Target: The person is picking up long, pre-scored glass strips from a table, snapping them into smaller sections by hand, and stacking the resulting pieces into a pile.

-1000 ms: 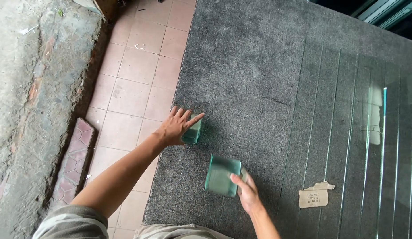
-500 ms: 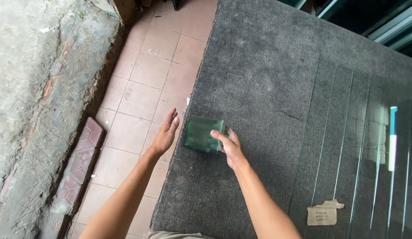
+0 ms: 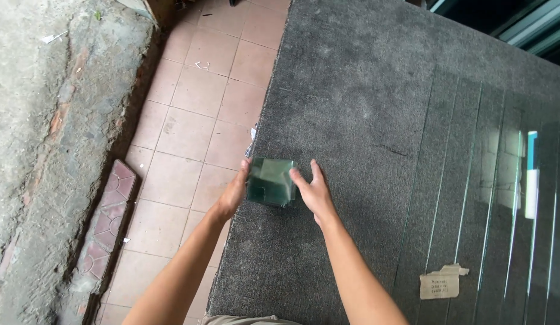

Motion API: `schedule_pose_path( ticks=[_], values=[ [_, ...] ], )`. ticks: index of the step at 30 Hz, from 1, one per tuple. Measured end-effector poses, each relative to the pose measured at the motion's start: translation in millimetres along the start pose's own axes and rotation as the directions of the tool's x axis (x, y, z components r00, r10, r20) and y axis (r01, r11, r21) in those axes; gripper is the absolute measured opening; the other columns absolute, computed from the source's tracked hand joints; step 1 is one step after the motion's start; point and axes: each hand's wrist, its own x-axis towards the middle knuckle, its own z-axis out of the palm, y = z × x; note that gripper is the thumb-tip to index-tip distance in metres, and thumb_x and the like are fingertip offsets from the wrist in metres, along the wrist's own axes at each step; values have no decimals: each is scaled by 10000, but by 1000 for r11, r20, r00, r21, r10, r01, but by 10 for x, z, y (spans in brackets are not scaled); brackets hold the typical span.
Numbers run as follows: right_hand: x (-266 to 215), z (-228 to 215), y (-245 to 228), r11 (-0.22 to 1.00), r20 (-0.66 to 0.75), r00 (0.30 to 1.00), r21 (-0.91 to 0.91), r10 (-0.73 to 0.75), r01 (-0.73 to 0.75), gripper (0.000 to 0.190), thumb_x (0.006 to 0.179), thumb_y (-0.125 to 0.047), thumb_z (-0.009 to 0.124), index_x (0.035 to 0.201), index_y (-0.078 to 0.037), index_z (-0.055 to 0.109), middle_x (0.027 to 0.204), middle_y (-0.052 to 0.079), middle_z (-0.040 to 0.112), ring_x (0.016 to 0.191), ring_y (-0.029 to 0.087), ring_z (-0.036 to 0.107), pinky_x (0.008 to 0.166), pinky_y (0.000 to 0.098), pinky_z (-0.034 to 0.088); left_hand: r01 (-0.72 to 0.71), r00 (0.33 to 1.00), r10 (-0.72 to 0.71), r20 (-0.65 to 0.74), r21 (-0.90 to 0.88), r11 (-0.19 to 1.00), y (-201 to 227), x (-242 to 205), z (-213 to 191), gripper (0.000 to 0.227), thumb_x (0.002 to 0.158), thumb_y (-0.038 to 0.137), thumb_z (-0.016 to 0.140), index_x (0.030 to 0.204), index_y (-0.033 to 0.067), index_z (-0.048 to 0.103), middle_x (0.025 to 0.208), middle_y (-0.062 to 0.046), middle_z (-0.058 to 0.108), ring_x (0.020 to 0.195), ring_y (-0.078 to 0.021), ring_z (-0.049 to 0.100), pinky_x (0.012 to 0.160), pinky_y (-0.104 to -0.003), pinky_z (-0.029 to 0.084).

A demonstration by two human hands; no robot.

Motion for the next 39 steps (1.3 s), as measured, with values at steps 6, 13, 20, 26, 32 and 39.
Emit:
schedule_pose_path(
  ticks=[6, 13, 20, 26, 32, 39],
  values=[
    [-358, 202, -365, 924, 193, 973, 334, 128, -187, 1147, 975, -905, 338, 1719, -32, 353, 1778, 291, 305, 1696, 427, 218, 1380, 614, 193, 141, 989, -149, -14, -248, 958, 358, 25, 153, 1104, 973, 907, 104, 1795, 172, 169, 1858, -177, 104, 1706, -439, 68, 1383, -642, 32],
    [66, 295, 160, 925, 170, 983, 359, 65, -124, 1142, 1031, -900, 249, 1729, 1, 319, 1820, 271, 230, 1699, 437, 162, 1393, 589, 182, 227, 969, -241, -50, -203, 953, 116, 338, 318, 1127, 927, 975, 189, 1803, 267, 138, 1870, -189, 3, 1706, -461, -20, 1365, -675, -10],
    [796, -33, 94, 982, 234, 969, 184, -81, 37, 1094, 1038, -869, 6, 1783, -87, 184, 1850, 211, 153, 1708, 358, 131, 1382, 571, 96, 15, 918, -226, -327, -540, 841, -641, 303, 200, 1015, 991, 926, 155, 1808, 331, 63, 1876, -27, -129, 1706, -342, -145, 1344, -614, -108],
    [1200, 41, -501, 934, 595, 799, -234, -83, 271, 1104, 1026, -839, -61, 1776, -82, 229, 1841, 198, 214, 1707, 361, 144, 1385, 591, 67, -5, 854, -469, -223, -906, 422, -882, 123, 661, 1012, 1050, 831, 241, 1790, 198, -32, 1841, -156, -184, 1690, -365, -173, 1314, -619, -133],
    [1450, 259, -311, 863, 730, 666, -428, 155, 268, 1173, 935, -921, -90, 1803, -159, 117, 1832, 224, 238, 1707, 420, 98, 1390, 628, -19, -53, 893, -429, -139, -977, 206, 439, -299, 1016, 997, 1085, 740, 258, 1776, 96, -59, 1828, -258, -133, 1686, -422, -160, 1315, -650, -117],
    [1173, -60, -507, 862, 716, 676, -442, 173, 248, 1173, 893, -972, 115, 1783, -227, 283, 1810, 100, 352, 1699, 350, 195, 1397, 595, 45, -38, 905, -421, -60, -997, 61, -598, 301, 613, 780, 1084, 675, 354, 1640, 147, 501, 1759, -152, 422, 1635, -440, 355, 1341, -696, 251]
  ],
)
